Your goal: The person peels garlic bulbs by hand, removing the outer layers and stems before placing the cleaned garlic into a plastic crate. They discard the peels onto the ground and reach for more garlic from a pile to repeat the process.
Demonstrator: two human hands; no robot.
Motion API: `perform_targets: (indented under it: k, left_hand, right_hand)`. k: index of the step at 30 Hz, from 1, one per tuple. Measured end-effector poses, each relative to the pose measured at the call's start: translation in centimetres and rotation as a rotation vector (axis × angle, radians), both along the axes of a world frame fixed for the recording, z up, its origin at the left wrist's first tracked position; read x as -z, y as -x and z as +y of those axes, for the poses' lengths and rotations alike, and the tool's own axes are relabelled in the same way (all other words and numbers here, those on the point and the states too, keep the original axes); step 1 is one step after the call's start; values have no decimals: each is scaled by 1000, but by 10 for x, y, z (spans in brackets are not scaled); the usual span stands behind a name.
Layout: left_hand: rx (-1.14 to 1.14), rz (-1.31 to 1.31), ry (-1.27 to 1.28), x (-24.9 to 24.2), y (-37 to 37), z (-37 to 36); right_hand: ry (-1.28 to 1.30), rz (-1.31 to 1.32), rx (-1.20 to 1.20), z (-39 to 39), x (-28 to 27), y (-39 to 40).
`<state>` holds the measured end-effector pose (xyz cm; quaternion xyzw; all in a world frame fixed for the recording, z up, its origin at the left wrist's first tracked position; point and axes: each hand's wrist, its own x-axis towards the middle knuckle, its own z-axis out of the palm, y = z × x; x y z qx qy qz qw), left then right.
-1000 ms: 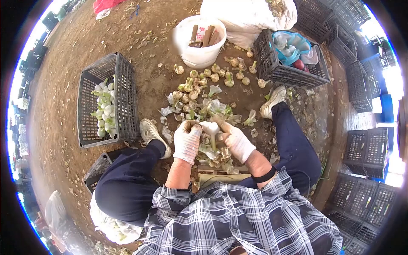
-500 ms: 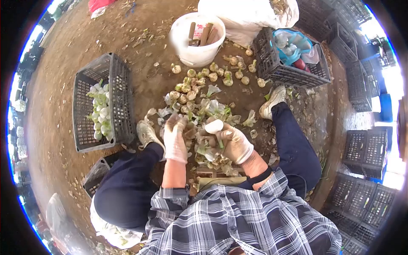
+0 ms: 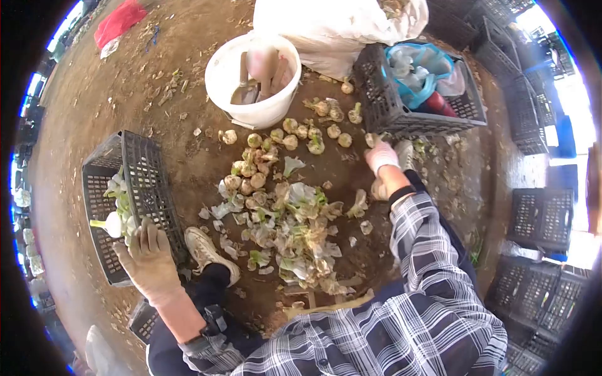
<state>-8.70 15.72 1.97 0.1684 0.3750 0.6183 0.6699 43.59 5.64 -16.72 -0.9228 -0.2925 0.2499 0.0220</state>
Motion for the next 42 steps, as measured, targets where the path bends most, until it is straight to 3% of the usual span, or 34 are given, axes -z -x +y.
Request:
perform_targets:
  k: [1, 4, 7, 11, 13, 16, 18, 20, 23, 26, 27, 30, 37, 40, 41, 42]
  left_hand:
    - [-33, 156, 23, -2, -8, -4]
    - [66, 290, 113, 45, -24, -26]
    - [254, 250, 308, 80, -67, -54]
    - [417, 386, 385, 82, -126, -88]
    - [531, 412, 321, 92, -137, -106]
    - [545, 248, 505, 76, -156, -118]
    - [598, 296, 375, 74, -158, -129]
    - [503, 334, 252, 86, -145, -141]
    - [445, 349, 103, 56, -136, -150]
    - [494, 764, -220, 57, -131, -162]
    - [440, 929, -341, 52, -131, -163]
    - [427, 1272, -565, 23, -123, -166]
    - [463, 1254, -633, -4, -115, -172]
    - [577, 897, -404, -4, -115, -176]
    - [574, 531, -242, -8, -117, -179]
    - [585, 480, -181, -14, -117, -179]
  right_hand:
    - [44, -20, -47, 5, 13, -13]
    - [105, -57, -110, 23, 21, -24]
    - [72, -174, -97, 23, 38, -20]
    - [-204, -71, -128, 0, 38, 15]
    - [-411, 17, -279, -15, 9, 73]
    - [-804, 232, -511, -39, -56, 171]
    - [-1034, 469, -604, -56, -97, 225]
    - [-1057, 466, -579, -69, -125, 250]
    - [-889, 1178, 98, -76, -151, 242]
    - [-749, 1183, -20, -81, -184, 245]
    - [-743, 945, -178, -82, -181, 247]
    - [-792, 1158, 29, -93, -185, 256]
    - [-703, 1276, 31, -114, -214, 248]
    - [-773, 1240, -59, -118, -209, 244]
    - [-781, 1227, -61, -119, -207, 244]
    - [-791, 1215, -64, -119, -204, 244]
